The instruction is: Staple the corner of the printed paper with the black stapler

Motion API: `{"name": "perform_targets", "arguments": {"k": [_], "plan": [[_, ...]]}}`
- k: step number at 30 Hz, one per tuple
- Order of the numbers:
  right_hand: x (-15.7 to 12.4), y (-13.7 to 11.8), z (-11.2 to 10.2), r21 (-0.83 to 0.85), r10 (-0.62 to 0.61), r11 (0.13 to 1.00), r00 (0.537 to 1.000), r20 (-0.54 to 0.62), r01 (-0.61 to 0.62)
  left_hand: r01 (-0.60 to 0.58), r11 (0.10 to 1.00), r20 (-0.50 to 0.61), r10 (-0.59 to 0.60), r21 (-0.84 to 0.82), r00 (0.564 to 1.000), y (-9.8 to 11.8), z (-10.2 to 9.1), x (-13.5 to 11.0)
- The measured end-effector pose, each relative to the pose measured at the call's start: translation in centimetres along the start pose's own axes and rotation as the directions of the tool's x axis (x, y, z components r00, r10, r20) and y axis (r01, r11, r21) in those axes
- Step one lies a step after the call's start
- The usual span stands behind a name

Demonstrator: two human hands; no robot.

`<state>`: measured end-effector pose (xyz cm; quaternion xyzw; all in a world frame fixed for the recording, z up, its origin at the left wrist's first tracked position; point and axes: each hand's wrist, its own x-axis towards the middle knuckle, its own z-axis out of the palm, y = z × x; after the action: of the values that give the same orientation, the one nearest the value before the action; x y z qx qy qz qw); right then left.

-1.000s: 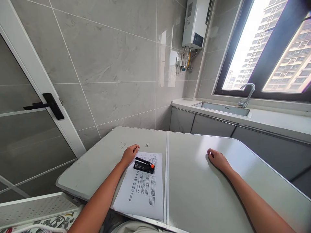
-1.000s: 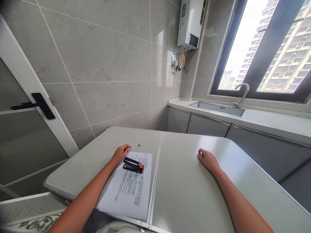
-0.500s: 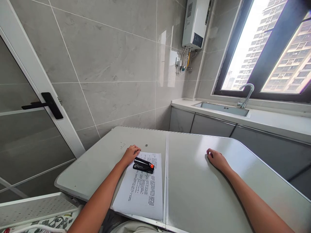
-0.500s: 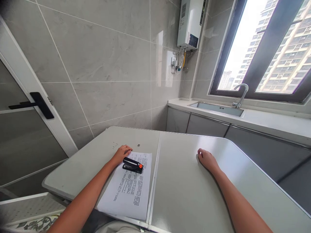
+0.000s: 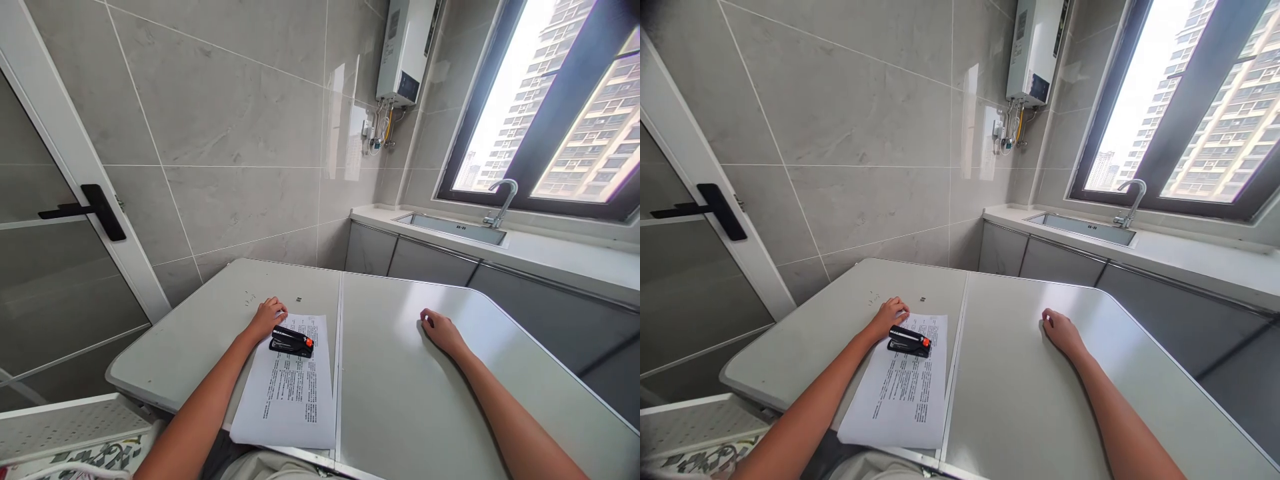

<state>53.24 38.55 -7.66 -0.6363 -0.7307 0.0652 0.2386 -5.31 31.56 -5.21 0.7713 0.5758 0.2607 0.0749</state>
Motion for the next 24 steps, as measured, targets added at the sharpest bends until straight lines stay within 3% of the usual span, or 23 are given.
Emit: {"name": "perform_targets", "arguments": {"k": [16,20,24], "plan": [[0.2,-0.2,0.0,-0.023,-0.011,1.0,1.0,-0.012,0.011,-0.052,0.994,0.083,0.044,0.099,0.996,0.7,0.2,0.4],[-0.5,-5.3,0.9,0.175,-0.058,0.982,0.996,-0.068,0.069,-0.061,0.993,0.086,0.052,0.097,0.995,0.8,0.3,0.3],[-3.7,-15.2,3.2,0.42,-0.227,0.882,0.974,-0.016,0.213,-0.051,0.997,0.091,0.045,0.064,0.995,0.4,0.4,0.2]]}}
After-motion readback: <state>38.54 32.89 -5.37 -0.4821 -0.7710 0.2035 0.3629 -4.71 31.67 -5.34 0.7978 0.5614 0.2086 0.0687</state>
